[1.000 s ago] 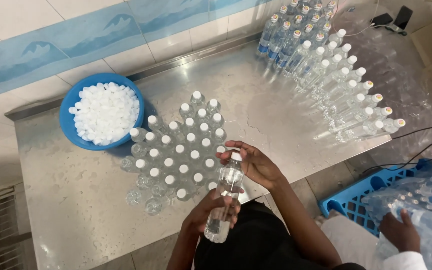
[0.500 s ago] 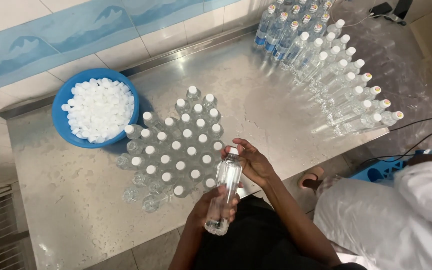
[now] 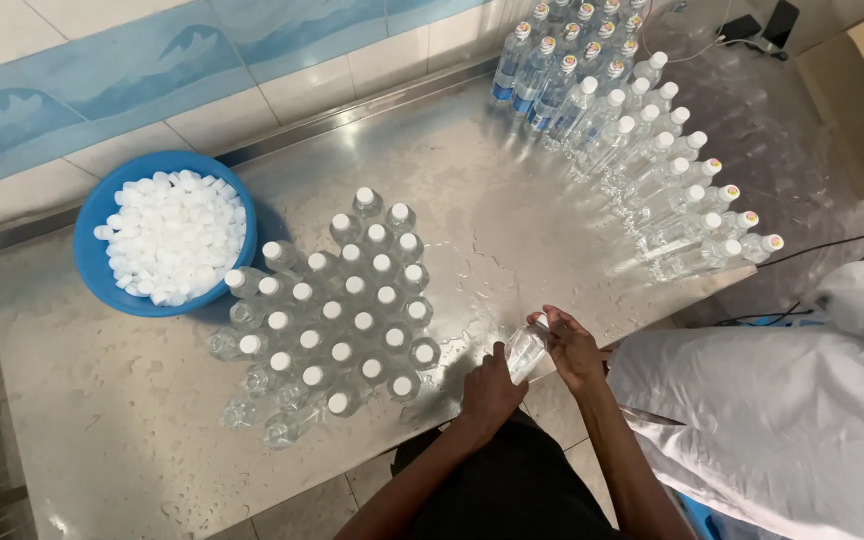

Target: Manually placing and screwing plastic caps onto water bottles on a production table.

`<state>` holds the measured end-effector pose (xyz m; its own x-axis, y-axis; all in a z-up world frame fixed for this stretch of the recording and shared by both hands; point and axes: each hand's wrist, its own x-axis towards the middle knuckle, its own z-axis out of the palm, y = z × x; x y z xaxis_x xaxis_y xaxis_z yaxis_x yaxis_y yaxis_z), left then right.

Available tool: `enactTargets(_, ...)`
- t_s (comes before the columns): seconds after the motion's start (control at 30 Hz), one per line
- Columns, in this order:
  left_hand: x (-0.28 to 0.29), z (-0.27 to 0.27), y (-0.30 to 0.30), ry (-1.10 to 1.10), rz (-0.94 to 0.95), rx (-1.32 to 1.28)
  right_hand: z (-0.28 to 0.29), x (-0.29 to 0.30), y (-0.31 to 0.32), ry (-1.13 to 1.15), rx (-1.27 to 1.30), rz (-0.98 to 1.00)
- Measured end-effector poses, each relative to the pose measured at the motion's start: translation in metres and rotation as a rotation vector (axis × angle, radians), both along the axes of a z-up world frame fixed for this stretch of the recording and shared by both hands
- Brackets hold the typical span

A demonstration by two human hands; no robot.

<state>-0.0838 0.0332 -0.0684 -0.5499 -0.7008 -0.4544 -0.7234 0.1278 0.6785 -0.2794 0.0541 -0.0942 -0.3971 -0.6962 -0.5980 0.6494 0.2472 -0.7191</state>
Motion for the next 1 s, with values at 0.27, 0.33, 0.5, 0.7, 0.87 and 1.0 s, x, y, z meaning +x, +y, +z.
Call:
enactTargets(0.27, -0.047, -0.066, -0.015, -0.309, -0.227, -0.732, -0.003, -0.026, -0.009, 0.299, 0.242, 0.099)
enactTargets(0.33, -0.050, -0.061, -0.018, -0.260, -0.238, -0.665, 0.016, -0.039, -0.013, 0.319, 0.300, 0.198)
enactTargets(0.5, -0.053, 0.015, -0.063, 0.029, -0.096, -0.359, 0.084, -0.063, -0.074, 0.783, 0.150, 0.265)
enactTargets(0.7, -0.012, 0.039, -0.061, 0.172, 0.099, -0.159, 0.036, -0.159, -0.162, 1.678, -0.047, 0.253)
enactTargets(0.87, 0.020, 0.021, -0.037, 0.169, 0.291, 0.023, 0.018, -0.238, -0.215, 1.870, -0.115, 0.176)
enactTargets(1.0, 0.039, 0.006, -0.015, 0.263, 0.386, 0.028, 0.019, -0.227, -0.218, 1.975, -0.100, 0.080)
